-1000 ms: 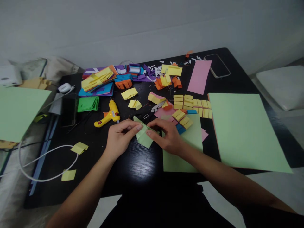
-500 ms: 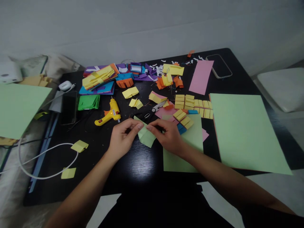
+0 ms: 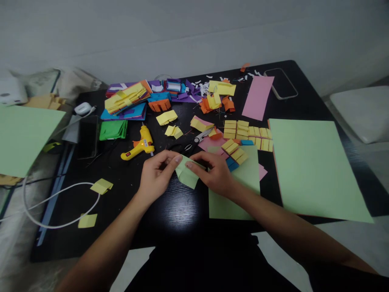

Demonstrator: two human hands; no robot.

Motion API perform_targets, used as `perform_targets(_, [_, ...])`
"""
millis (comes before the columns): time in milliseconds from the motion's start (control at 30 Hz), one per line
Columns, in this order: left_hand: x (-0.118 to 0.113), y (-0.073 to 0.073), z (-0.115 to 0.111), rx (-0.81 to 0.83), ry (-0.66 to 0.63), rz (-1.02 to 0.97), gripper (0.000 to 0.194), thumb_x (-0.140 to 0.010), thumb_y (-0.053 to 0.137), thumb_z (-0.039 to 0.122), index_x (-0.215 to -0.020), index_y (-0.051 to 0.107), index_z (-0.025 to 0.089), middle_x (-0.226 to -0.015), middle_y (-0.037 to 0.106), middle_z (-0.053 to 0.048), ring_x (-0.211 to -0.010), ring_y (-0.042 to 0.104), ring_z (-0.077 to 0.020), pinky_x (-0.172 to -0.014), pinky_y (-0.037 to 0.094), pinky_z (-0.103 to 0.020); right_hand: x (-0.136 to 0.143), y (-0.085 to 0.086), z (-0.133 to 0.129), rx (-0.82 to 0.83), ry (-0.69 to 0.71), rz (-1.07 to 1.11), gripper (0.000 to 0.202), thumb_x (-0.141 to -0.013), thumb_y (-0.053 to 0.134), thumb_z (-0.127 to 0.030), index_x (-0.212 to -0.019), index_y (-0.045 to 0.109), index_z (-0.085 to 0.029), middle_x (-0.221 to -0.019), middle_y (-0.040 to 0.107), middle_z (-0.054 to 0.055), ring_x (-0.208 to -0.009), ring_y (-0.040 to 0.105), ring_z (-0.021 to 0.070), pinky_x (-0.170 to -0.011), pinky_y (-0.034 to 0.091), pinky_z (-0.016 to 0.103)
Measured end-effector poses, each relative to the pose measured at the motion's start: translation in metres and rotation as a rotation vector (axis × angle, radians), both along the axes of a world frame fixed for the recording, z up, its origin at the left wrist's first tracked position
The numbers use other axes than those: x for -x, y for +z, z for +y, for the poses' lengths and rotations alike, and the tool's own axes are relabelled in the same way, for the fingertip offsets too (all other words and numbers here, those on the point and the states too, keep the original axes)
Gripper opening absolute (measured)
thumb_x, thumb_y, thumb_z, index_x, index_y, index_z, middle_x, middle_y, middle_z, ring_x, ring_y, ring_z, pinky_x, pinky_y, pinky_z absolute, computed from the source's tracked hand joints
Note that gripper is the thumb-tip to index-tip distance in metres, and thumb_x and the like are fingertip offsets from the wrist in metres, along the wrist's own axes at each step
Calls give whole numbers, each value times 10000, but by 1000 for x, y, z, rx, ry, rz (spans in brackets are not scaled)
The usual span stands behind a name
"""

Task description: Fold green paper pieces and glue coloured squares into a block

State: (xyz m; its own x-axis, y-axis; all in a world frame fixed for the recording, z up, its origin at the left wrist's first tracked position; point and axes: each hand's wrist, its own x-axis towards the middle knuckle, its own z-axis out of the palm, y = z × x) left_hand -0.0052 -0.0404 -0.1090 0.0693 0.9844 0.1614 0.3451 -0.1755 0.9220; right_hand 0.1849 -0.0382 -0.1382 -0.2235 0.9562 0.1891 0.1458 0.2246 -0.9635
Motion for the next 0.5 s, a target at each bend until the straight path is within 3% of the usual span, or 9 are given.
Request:
perform_targets(233, [2, -5, 1, 34, 13, -47, 108, -922, 749, 273, -888, 809, 190, -750, 772, -1, -618, 645, -113, -568, 520, -193, -2, -3, 1, -24, -17, 30, 106, -980, 754, -312, -981, 816, -226, -886, 820, 5, -756, 718, 154, -708, 535, 287])
perform_targets(500, [5, -9, 2, 94, -4, -112, 142, -898, 805, 333, -878, 830, 195, -728, 759, -12, -600, 620, -106, -568, 513, -196, -2, 2, -1, 14, -16, 17, 165, -993, 718, -327, -907, 805, -216, -800, 789, 5, -702, 679, 148, -649, 504, 286])
